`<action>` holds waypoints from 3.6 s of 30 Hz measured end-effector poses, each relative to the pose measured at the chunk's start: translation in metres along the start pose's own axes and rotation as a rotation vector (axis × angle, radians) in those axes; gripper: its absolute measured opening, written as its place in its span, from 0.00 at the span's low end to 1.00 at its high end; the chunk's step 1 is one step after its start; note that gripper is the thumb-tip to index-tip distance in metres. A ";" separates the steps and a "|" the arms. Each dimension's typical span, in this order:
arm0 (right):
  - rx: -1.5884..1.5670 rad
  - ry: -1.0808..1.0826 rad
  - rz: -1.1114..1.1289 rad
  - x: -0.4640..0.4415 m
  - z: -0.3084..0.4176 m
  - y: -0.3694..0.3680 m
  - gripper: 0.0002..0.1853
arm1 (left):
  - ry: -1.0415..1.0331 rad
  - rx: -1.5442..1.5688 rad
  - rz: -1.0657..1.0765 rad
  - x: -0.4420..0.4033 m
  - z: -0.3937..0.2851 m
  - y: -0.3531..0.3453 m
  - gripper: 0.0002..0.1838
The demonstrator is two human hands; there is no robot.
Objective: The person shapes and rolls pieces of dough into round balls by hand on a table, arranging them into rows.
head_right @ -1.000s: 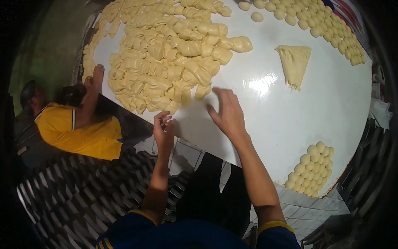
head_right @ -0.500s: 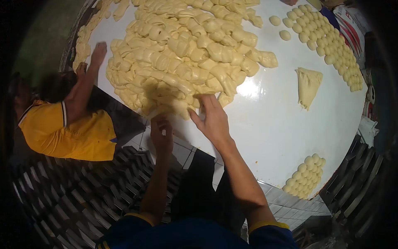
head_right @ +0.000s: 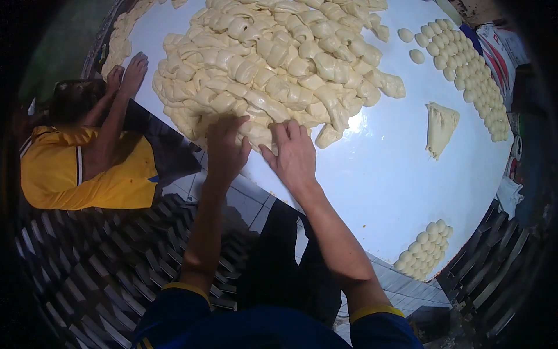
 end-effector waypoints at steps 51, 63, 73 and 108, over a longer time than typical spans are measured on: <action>-0.885 -0.633 -0.185 0.292 -0.199 0.188 0.18 | 0.034 -0.316 0.092 0.013 -0.134 -0.006 0.47; -1.294 -0.575 -0.540 0.303 -0.176 0.189 0.24 | 0.590 1.388 0.756 0.172 -0.315 -0.141 0.31; -1.437 -0.520 -0.352 0.324 -0.203 0.196 0.20 | 0.444 1.143 0.822 0.137 -0.333 -0.138 0.31; 0.104 -0.157 -0.303 0.342 -0.274 0.194 0.10 | -0.303 0.101 0.198 0.101 -0.204 -0.151 0.14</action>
Point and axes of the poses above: each hand's wrist, its own x-axis away from the middle knuckle, its own y-axis out of the back of the hand, z = x × y, the point moved 7 cm from there along -x, towards the middle knuckle, and after that the axes turned 3 degrees about -x, right-handed, at the moved point
